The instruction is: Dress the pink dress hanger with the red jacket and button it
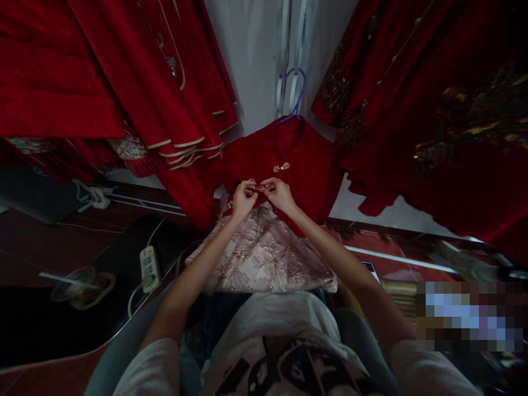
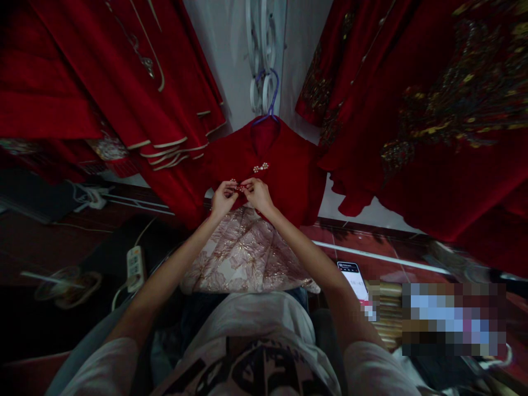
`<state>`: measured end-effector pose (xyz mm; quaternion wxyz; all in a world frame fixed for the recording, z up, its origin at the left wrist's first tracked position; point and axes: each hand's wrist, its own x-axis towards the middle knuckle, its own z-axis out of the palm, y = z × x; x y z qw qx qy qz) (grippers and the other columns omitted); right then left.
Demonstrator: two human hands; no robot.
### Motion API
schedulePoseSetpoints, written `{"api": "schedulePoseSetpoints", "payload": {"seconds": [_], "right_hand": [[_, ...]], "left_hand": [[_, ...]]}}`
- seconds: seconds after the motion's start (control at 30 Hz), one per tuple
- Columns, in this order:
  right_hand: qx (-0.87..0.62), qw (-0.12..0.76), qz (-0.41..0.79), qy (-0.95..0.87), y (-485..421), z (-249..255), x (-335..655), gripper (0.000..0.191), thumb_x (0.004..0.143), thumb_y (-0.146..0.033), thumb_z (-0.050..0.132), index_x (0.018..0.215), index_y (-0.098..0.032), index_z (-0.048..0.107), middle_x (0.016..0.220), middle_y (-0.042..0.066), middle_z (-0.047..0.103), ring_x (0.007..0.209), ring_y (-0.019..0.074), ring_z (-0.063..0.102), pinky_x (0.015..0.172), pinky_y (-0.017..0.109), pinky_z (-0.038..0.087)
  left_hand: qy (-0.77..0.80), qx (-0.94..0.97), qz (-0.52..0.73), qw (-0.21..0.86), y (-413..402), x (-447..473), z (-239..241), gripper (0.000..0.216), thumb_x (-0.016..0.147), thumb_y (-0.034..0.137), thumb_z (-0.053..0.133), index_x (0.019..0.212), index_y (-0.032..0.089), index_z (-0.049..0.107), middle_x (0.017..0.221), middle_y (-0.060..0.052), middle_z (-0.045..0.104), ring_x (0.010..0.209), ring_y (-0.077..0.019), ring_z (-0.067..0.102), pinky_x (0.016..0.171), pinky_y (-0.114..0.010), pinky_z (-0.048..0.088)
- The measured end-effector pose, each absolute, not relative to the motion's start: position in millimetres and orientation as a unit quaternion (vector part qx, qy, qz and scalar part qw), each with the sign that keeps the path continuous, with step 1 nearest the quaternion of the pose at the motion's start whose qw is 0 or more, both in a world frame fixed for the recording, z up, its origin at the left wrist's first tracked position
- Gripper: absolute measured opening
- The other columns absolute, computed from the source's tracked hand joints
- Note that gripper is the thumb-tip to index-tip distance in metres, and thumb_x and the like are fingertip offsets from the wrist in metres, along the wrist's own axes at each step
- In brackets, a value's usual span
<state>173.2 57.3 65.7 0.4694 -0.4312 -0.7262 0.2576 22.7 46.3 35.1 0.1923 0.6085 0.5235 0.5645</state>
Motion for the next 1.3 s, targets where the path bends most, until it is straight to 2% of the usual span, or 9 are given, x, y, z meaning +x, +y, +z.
{"api": "schedulePoseSetpoints", "payload": {"seconds": [0.2,0.4,0.53,0.7,0.87,1.1,1.3], "right_hand": [[-0.441,0.476,0.241,-0.721,61,64,168,0.016,0.078,-0.011,0.061,0.091,-0.015,0.068,0.088,0.004,0.066,0.070,0.0108,0.061,0.073,0.025,0.053],[-0.444,0.466,0.227,-0.731,59,66,172,0.017,0.077,-0.009,0.061,0.091,-0.013,0.068,0.087,0.005,0.064,0.070,0.0112,0.061,0.073,0.026,0.053],[-0.437,0.463,0.232,-0.735,57,68,176,0.017,0.077,-0.009,0.061,0.091,-0.014,0.069,0.088,0.005,0.065,0.071,0.0113,0.061,0.073,0.025,0.053],[-0.430,0.469,0.241,-0.733,59,67,174,0.018,0.077,-0.009,0.060,0.091,-0.015,0.069,0.089,0.005,0.065,0.073,0.0116,0.062,0.073,0.026,0.054],[-0.433,0.494,0.236,-0.716,60,64,167,0.017,0.077,-0.010,0.060,0.093,-0.014,0.068,0.090,0.006,0.064,0.071,0.0113,0.062,0.071,0.026,0.054],[-0.426,0.537,0.212,-0.697,59,58,160,0.012,0.080,-0.018,0.061,0.090,-0.014,0.067,0.088,0.006,0.062,0.074,0.0127,0.061,0.073,0.027,0.054],[-0.434,0.542,0.202,-0.691,59,56,157,0.012,0.081,-0.023,0.060,0.090,-0.015,0.063,0.088,0.006,0.062,0.073,0.0126,0.060,0.070,0.027,0.054]], "left_hand": [[0.542,0.589,0.561,0.212,44,28,45,0.026,0.070,0.005,0.060,0.094,0.016,0.061,0.092,-0.005,0.068,0.082,-0.0136,0.063,0.077,-0.027,0.050],[0.588,0.655,0.471,0.058,30,24,49,0.034,0.070,0.011,0.062,0.102,0.022,0.067,0.099,-0.005,0.063,0.083,-0.0174,0.060,0.079,-0.032,0.049],[0.594,0.676,0.435,0.028,26,24,50,0.031,0.074,0.014,0.060,0.104,0.022,0.068,0.102,-0.006,0.064,0.087,-0.0192,0.059,0.085,-0.035,0.047],[0.553,0.657,0.504,0.091,31,24,51,0.026,0.075,0.014,0.061,0.100,0.018,0.067,0.095,-0.005,0.069,0.079,-0.0154,0.062,0.079,-0.030,0.050],[0.522,0.638,0.547,0.145,38,21,49,0.022,0.078,0.024,0.063,0.098,0.017,0.071,0.095,-0.006,0.073,0.072,-0.0128,0.065,0.073,-0.026,0.052],[0.513,0.635,0.552,0.170,39,15,54,0.021,0.076,0.023,0.064,0.093,0.016,0.074,0.089,-0.008,0.074,0.074,-0.0157,0.068,0.073,-0.029,0.053],[0.470,0.643,0.565,0.217,52,5,49,0.017,0.074,0.025,0.067,0.089,0.018,0.073,0.090,-0.005,0.072,0.076,-0.0133,0.065,0.076,-0.027,0.053]]}}
